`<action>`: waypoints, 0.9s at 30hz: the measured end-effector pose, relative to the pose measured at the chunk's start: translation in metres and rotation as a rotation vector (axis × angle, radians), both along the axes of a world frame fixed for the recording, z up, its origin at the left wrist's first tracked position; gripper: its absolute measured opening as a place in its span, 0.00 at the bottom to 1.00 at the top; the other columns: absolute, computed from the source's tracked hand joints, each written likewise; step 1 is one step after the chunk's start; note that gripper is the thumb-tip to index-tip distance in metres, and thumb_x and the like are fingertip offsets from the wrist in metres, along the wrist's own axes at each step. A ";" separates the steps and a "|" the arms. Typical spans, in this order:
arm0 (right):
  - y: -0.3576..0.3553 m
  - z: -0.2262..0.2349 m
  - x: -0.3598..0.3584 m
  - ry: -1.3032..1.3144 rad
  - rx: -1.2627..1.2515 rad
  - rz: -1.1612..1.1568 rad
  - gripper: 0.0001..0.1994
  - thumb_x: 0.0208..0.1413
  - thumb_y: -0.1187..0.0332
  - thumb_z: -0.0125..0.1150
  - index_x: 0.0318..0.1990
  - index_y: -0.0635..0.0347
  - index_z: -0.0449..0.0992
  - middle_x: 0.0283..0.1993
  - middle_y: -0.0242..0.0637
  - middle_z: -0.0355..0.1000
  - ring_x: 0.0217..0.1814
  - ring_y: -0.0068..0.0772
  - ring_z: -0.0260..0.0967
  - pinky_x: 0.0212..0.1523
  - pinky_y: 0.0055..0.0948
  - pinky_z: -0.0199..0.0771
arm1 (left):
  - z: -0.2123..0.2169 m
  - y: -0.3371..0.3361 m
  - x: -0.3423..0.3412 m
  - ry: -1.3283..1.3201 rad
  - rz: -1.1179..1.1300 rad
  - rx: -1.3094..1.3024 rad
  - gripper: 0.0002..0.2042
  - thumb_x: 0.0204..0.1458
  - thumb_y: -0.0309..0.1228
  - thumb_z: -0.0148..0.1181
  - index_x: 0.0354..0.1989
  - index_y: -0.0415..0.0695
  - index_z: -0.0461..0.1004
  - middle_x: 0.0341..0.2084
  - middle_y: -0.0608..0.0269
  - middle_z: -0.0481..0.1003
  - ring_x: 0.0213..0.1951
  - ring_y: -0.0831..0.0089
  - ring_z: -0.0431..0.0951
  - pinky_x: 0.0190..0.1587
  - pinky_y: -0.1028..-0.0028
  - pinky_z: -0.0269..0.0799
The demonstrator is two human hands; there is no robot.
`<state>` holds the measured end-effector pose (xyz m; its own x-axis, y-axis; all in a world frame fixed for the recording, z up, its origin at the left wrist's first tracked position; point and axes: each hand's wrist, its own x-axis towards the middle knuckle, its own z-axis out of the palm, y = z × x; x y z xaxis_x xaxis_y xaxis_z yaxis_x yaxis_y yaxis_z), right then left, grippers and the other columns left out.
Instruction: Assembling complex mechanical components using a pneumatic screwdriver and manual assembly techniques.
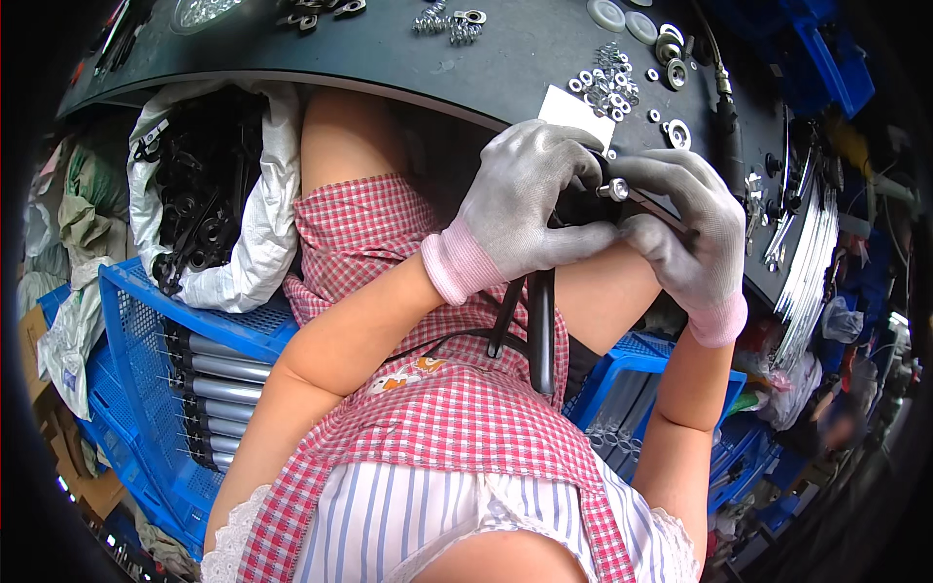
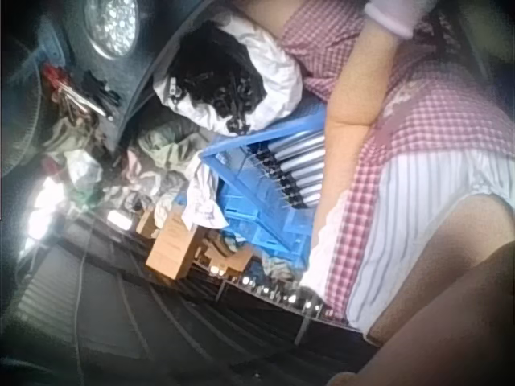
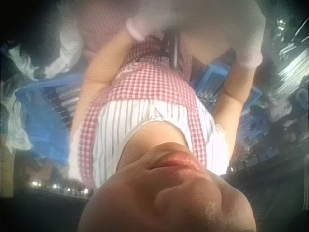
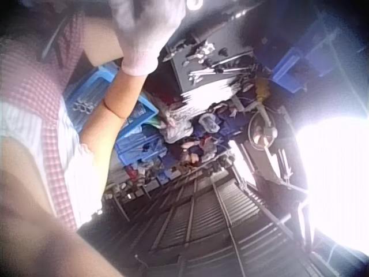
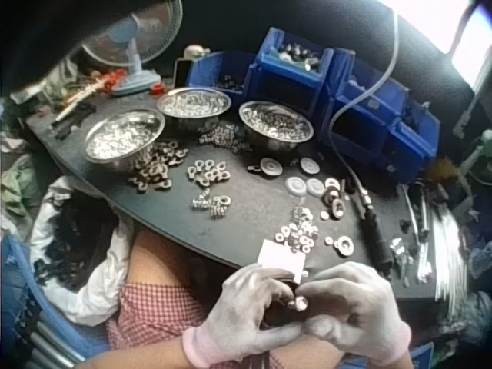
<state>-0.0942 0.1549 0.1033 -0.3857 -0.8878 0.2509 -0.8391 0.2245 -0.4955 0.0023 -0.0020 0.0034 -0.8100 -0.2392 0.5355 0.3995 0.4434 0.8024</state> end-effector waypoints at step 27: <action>-0.001 -0.063 0.040 -0.472 -0.561 -0.338 0.42 0.66 0.37 0.26 0.36 0.70 0.78 0.49 0.53 0.73 0.67 0.49 0.57 0.67 0.47 0.52 | -0.003 0.002 -0.003 0.043 0.022 0.012 0.22 0.31 0.36 0.73 0.34 0.43 0.69 0.37 0.57 0.76 0.38 0.58 0.76 0.44 0.63 0.71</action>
